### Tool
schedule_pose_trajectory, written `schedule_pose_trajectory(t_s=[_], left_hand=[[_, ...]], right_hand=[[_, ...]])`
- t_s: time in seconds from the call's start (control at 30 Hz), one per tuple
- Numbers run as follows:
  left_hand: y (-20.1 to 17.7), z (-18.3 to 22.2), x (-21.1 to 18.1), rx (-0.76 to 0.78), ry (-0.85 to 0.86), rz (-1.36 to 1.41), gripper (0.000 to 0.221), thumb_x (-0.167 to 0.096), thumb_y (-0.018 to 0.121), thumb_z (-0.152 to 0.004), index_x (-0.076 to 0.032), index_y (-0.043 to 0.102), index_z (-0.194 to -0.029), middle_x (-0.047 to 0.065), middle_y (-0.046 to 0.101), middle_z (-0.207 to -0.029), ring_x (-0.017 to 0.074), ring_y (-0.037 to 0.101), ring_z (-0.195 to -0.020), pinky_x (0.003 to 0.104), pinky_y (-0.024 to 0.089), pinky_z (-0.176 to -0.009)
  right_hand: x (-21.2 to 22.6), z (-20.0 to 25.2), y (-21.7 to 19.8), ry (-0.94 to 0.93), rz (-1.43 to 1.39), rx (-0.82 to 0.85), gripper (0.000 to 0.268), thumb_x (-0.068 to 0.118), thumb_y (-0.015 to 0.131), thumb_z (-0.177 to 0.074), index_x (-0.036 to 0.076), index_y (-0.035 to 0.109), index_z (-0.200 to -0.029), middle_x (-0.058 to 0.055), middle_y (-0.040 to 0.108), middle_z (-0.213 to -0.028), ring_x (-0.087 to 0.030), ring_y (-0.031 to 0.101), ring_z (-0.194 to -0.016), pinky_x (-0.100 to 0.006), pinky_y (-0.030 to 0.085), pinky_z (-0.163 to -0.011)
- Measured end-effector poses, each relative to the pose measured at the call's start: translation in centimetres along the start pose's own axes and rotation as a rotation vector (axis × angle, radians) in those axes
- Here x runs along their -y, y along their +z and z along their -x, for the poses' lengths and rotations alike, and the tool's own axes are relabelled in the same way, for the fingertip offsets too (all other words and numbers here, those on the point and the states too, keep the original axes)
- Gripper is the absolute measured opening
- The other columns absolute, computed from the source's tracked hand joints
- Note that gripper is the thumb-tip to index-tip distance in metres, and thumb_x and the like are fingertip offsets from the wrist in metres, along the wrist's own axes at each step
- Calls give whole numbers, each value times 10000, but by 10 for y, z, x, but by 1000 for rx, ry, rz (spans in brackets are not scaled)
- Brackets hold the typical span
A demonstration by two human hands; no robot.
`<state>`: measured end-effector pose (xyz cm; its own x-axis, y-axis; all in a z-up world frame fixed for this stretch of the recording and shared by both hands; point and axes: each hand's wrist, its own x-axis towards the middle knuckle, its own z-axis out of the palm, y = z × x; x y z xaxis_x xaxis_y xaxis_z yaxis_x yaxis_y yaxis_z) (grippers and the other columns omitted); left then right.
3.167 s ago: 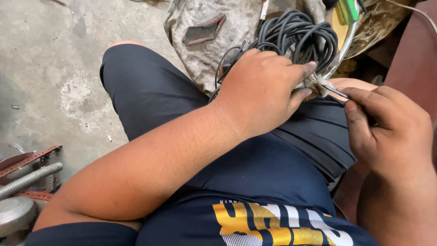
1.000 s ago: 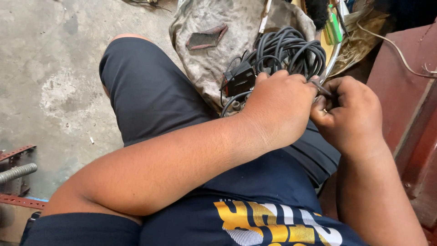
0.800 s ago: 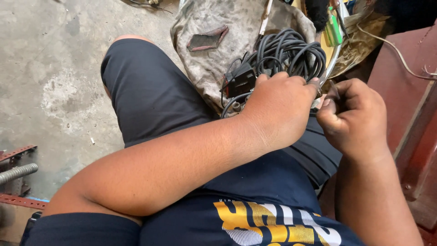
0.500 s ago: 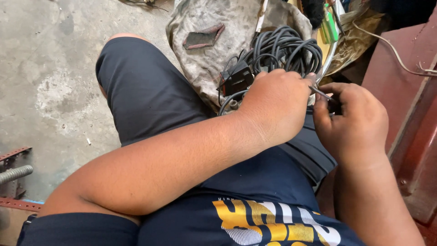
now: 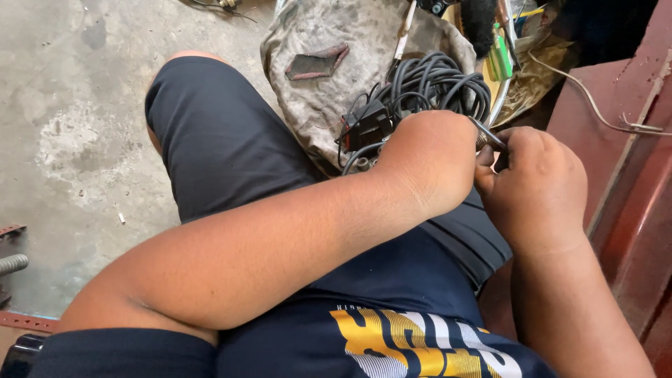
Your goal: Securing fasteners on a mechanical component using a screwdriver and manual manipulation of parts.
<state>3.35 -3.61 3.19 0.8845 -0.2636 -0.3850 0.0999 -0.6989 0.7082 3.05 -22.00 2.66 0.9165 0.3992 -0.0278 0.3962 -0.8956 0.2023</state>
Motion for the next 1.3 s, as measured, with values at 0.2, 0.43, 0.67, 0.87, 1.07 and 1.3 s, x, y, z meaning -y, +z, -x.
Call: schedule_pose_trajectory(t_s=[0.2,0.43,0.67,0.87,1.07,1.3], left_hand=[[10,1,4,-26,66,-33,166,-95,564,-868,-159,715,-844,56,746,-869,329,688,-853,445,540,-789],[28,2,14,-198,205,-38,206,-179,552,-909,-135,739,-983,97,759,-873,390,690,-880,524,519,-803],[16,12,25,-167,248,-43,354,-97,563,-786,-173,756,-1073,104,728,-866,400,668,-859,515,512,-756],[12,9,37,-163,242,31,453,-239,644,-856,-153,714,-1295,132,741,-1032,382,679,-970,474,527,-808],[-3,13,43,-136,209,104,508,-249,646,-855,-167,677,-1356,101,749,-1139,329,683,-1060,423,535,-859],[-16,20,47,-136,215,132,517,-248,643,-848,-170,666,-1358,94,740,-1236,319,668,-1143,415,514,-957]], right_hand=[[7,-17,-20,133,-189,208,220,280,645,-791,80,676,-876,-129,693,-809,-404,634,-783,-512,466,-646],[3,-4,-7,172,-276,167,189,236,611,-804,61,645,-865,-105,659,-798,-357,616,-778,-485,476,-667],[-2,1,12,126,-834,51,79,22,575,-835,84,549,-876,2,570,-783,-136,477,-711,-308,404,-663],[-8,-7,21,46,-997,108,80,28,550,-869,104,535,-891,9,565,-821,-138,495,-748,-304,416,-724],[-15,-7,39,-39,-1201,136,59,57,537,-913,105,526,-945,-4,556,-903,-121,490,-806,-281,427,-776],[4,-12,57,-9,-1903,137,186,181,608,-999,100,446,-957,-69,435,-730,-171,446,-597,-308,379,-593]])
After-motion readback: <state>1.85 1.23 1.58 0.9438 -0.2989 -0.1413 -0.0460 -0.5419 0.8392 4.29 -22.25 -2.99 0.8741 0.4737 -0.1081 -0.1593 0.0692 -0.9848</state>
